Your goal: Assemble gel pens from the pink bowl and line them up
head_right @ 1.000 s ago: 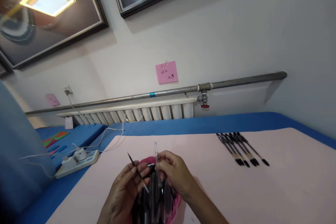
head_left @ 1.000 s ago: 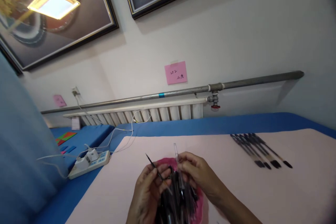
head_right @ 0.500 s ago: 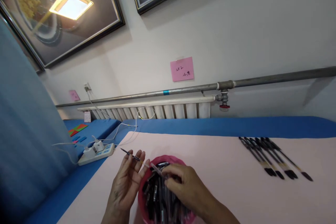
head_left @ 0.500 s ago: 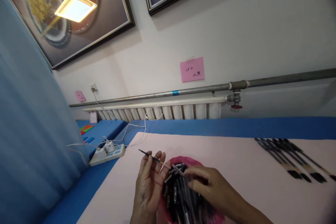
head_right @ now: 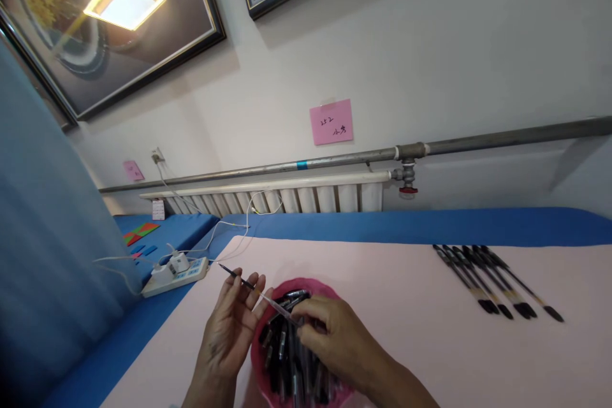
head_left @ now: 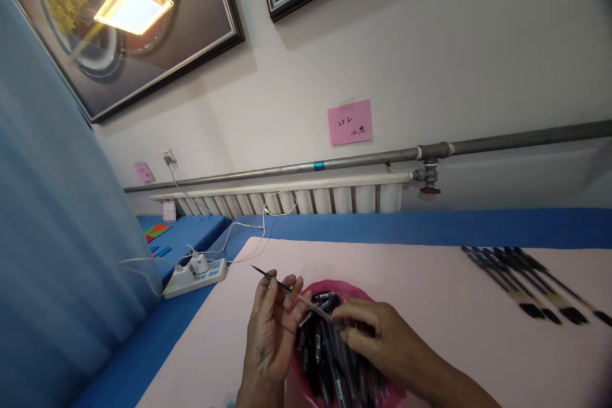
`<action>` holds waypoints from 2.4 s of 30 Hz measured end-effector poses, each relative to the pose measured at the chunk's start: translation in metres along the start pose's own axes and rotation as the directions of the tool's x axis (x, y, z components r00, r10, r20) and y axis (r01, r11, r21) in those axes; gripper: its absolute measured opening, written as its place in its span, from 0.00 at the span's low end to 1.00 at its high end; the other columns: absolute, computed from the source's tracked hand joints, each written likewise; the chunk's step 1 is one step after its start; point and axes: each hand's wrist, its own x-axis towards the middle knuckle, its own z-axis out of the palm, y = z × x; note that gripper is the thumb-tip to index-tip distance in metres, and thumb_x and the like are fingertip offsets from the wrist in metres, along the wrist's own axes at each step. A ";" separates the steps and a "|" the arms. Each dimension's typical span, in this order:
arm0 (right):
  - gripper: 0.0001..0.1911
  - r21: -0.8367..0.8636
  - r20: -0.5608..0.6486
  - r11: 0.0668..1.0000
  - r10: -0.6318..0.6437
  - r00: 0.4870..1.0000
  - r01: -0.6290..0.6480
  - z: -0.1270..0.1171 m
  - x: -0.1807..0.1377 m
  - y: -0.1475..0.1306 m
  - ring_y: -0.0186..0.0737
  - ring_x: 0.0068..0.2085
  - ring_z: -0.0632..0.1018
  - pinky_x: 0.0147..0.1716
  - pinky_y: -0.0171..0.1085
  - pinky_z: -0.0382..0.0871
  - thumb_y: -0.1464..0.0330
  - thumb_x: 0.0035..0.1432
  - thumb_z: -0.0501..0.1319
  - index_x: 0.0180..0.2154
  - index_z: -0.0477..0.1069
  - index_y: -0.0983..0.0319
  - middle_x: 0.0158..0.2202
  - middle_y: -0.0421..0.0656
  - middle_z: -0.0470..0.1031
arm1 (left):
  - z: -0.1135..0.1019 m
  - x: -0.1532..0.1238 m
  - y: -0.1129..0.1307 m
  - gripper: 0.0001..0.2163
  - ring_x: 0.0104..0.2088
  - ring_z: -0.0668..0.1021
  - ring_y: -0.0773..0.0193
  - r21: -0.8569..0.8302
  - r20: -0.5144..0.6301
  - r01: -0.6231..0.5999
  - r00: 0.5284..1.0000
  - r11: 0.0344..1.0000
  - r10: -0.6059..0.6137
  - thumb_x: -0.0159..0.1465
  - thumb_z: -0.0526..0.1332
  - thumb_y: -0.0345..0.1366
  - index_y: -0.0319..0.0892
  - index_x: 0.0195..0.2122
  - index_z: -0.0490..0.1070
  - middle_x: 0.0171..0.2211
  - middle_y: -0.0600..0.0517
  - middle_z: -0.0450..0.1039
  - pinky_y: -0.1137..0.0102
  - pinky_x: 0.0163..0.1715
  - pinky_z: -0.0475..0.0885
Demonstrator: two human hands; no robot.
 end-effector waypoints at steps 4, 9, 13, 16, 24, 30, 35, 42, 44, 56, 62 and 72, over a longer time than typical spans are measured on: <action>0.16 -0.004 0.005 1.000 0.008 1.000 -0.008 0.000 -0.001 0.000 0.36 0.33 0.74 0.33 0.33 0.65 0.78 0.44 0.52 0.31 0.74 0.59 0.30 0.38 0.75 | -0.002 0.001 -0.002 0.08 0.36 0.79 0.60 0.030 0.013 -0.006 1.000 1.000 0.006 0.57 0.60 0.28 0.43 0.38 0.65 0.31 0.48 0.76 0.61 0.38 0.74; 0.16 -0.013 -0.009 1.000 0.026 1.000 -0.026 0.000 -0.001 -0.002 0.36 0.33 0.74 0.33 0.33 0.65 0.78 0.43 0.52 0.31 0.75 0.59 0.31 0.39 0.75 | -0.002 0.001 -0.001 0.11 0.35 0.79 0.59 0.061 0.039 -0.020 0.999 0.998 0.017 0.54 0.64 0.30 0.43 0.38 0.65 0.30 0.49 0.76 0.60 0.37 0.74; 0.16 -0.015 0.009 0.999 0.040 0.999 -0.040 -0.001 0.000 -0.003 0.37 0.34 0.74 0.34 0.33 0.65 0.77 0.43 0.52 0.31 0.75 0.60 0.31 0.39 0.75 | 0.000 0.000 -0.002 0.12 0.33 0.79 0.60 0.065 0.047 -0.022 0.999 0.998 0.019 0.53 0.65 0.32 0.43 0.38 0.65 0.28 0.50 0.75 0.62 0.36 0.74; 0.15 -0.019 0.019 0.999 0.039 0.999 -0.038 -0.001 0.000 -0.001 0.36 0.33 0.74 0.33 0.33 0.65 0.76 0.44 0.52 0.31 0.75 0.60 0.30 0.38 0.75 | 0.001 0.001 -0.002 0.12 0.33 0.79 0.61 0.062 0.031 -0.021 0.999 0.998 0.019 0.53 0.65 0.31 0.44 0.37 0.64 0.27 0.51 0.74 0.62 0.37 0.74; 0.14 -0.046 -0.005 0.997 0.064 0.998 -0.064 0.002 0.002 -0.010 0.39 0.34 0.75 0.34 0.35 0.66 0.74 0.45 0.51 0.29 0.74 0.59 0.30 0.39 0.76 | 0.003 -0.005 -0.015 0.12 0.33 0.78 0.60 0.099 0.124 0.031 0.991 0.995 -0.044 0.54 0.64 0.34 0.43 0.37 0.65 0.28 0.50 0.75 0.64 0.35 0.72; 0.10 0.090 -0.066 0.993 0.085 0.994 -0.079 0.011 0.005 -0.007 0.42 0.36 0.76 0.37 0.37 0.68 0.69 0.48 0.53 0.30 0.73 0.57 0.33 0.40 0.78 | 0.003 -0.006 -0.030 0.10 0.34 0.78 0.60 0.246 0.232 0.070 0.964 0.967 -0.129 0.54 0.64 0.36 0.37 0.34 0.69 0.31 0.45 0.75 0.67 0.34 0.70; 0.10 0.174 -0.134 0.973 0.174 0.976 -0.150 0.007 0.005 -0.006 0.43 0.35 0.76 0.36 0.38 0.68 0.66 0.48 0.55 0.32 0.73 0.58 0.31 0.40 0.77 | -0.003 -0.002 -0.027 0.15 0.36 0.77 0.60 0.331 0.162 0.087 0.976 0.940 -0.147 0.55 0.62 0.40 0.38 0.42 0.69 0.38 0.43 0.75 0.68 0.34 0.70; 0.08 0.335 -0.204 0.921 0.279 0.938 -0.200 0.001 0.004 -0.002 0.34 0.24 0.70 0.25 0.32 0.63 0.65 0.48 0.55 0.31 0.70 0.60 0.23 0.36 0.70 | -0.002 -0.006 -0.031 0.12 0.30 0.76 0.63 0.631 0.213 0.072 0.941 0.772 -0.262 0.51 0.64 0.37 0.38 0.35 0.71 0.31 0.47 0.74 0.71 0.26 0.69; 0.07 0.369 -0.220 0.905 0.305 0.927 -0.210 0.000 0.004 -0.002 0.32 0.20 0.67 0.21 0.31 0.60 0.64 0.49 0.55 0.29 0.68 0.59 0.18 0.33 0.65 | 0.000 -0.009 -0.034 0.10 0.29 0.76 0.62 0.694 0.239 0.037 0.930 0.719 -0.278 0.50 0.64 0.36 0.38 0.33 0.72 0.30 0.47 0.74 0.72 0.25 0.68; 0.08 0.428 -0.166 0.887 0.264 0.950 -0.172 0.004 0.003 -0.010 0.30 0.18 0.64 0.17 0.30 0.56 0.62 0.49 0.56 0.24 0.61 0.59 0.17 0.33 0.62 | -0.004 -0.007 -0.050 0.04 0.18 0.70 0.67 0.755 0.289 -0.073 0.929 0.652 -0.230 0.51 0.62 0.36 0.41 0.27 0.71 0.18 0.52 0.70 0.73 0.18 0.61; 0.08 0.353 -0.392 0.921 0.307 0.867 -0.167 -0.014 0.003 -0.001 0.32 0.18 0.65 0.18 0.32 0.60 0.61 0.48 0.56 0.27 0.64 0.60 0.17 0.34 0.64 | -0.004 -0.001 -0.031 0.09 0.24 0.73 0.66 0.729 0.236 -0.150 0.971 0.668 -0.039 0.54 0.60 0.39 0.40 0.32 0.72 0.27 0.51 0.73 0.73 0.22 0.64; 0.07 0.316 -0.483 0.932 0.318 0.816 -0.176 -0.016 0.003 0.029 0.32 0.19 0.66 0.20 0.32 0.59 0.64 0.48 0.57 0.25 0.63 0.60 0.18 0.35 0.65 | -0.017 0.017 -0.020 0.08 0.22 0.72 0.68 0.735 0.140 -0.174 0.985 0.655 0.104 0.53 0.60 0.38 0.39 0.31 0.71 0.23 0.53 0.71 0.74 0.22 0.64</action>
